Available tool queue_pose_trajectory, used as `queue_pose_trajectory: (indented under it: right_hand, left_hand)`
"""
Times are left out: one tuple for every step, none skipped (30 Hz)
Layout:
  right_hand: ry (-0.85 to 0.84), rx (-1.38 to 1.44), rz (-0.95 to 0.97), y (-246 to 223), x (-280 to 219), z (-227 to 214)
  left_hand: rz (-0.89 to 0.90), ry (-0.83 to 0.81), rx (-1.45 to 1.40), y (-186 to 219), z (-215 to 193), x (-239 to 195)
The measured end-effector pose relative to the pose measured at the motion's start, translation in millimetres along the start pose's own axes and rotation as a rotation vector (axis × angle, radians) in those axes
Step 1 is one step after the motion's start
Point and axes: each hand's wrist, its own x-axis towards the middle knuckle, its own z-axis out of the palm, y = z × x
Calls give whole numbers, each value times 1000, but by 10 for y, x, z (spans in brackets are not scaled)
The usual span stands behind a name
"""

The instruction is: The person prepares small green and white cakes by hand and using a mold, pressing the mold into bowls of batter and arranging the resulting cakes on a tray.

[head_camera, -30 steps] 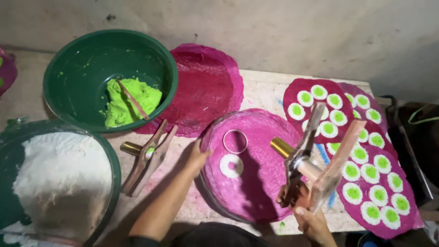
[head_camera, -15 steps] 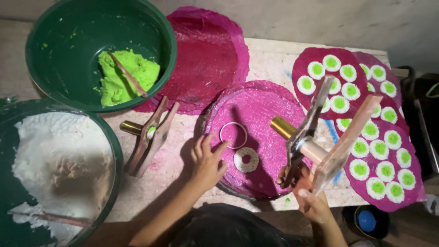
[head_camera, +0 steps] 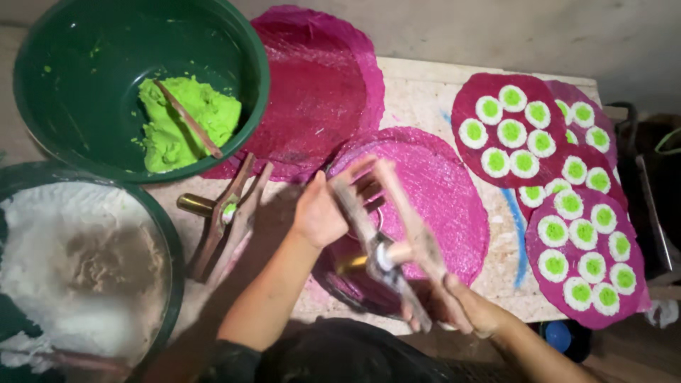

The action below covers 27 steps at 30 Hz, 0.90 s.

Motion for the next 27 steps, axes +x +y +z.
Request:
queue_pose_trajectory:
  right_hand:
    - [55,29,126,-135,46,57]
    - [113,56,250,-280,94,120]
    - [174,81,374,-452,143,166]
    - [137,-59,372,-659,172,158]
    - [98,-191,375,-844,161,148]
    - [58,-321,376,-1018,156,110]
    - [100,-464,469,-1161,163,61]
    - [139,-608,563,-1283,173,3]
    - [179,-755,654,-1384,201,-58]
    - [183,-746,638,-1452,237,-106]
    - [187,-738,622,-1503,283,-152]
    - [190,-730,605,-1524,339,-174]
    - [224,-732,619,-1529,407,-184]
    - [257,-734,632,-1523,481,-178]
    - [289,-738,645,-1515,554,-162]
    - [278,-776,619,-1505,616,-132]
    - [265,-816,590,-1494,684,-97]
    - [253,-857,560,-1492,744,-63]
    - [268,-869,570,-1485,799,-25]
    - [283,-881,580,-1483,845,8]
    - [300,-893,589,-1482,882,39]
    - [302,-868,570,-1481,909,64]
    - [305,-842,551,-1483,925,84]
    - [308,-816,533,-1484,931,99]
    - [317,-810,567,-1484,929,110]
    - [327,-803,602,-1482,919,119]
    - [338,-796,638,-1484,892,123]
  left_hand:
    - [-15,-105,-131,48,43,38]
    - [4,-183,-189,61,88,78]
    - [23,-261,-247,75,119,113]
    - [43,-339,-304,79,127,153]
    - [77,-329,-298,62,109,183]
    - [111,-318,-292,51,53,250]
    - [144,-307,-285,35,-17,312]
    - [168,-284,-285,14,-99,371]
    - [194,-265,-283,0,-194,452]
    - [219,-246,-281,-25,-280,507]
    - [237,-226,-342,-59,-357,543]
    - [254,-205,-404,-95,-425,564]
    - [272,-186,-465,-122,-490,575]
    - [289,-164,-494,-142,-550,575]
    - [307,-141,-523,-158,-605,569]
    - [325,-118,-553,-169,-655,560]
    - [338,-128,-538,-153,-712,550]
    - [350,-137,-523,-121,-772,540]
    - [361,-146,-507,-88,-829,525]
    - [358,-163,-511,-54,-883,509]
    - [354,-180,-516,-21,-933,497]
    - [350,-198,-521,-5,-969,485]
    - [346,-196,-533,-9,-992,471]
    - [343,-194,-546,-28,-1006,453]
    - [339,-191,-559,-53,-1015,431]
    - [341,-176,-562,-95,-1016,413]
    - [343,-161,-567,-168,-1004,410]
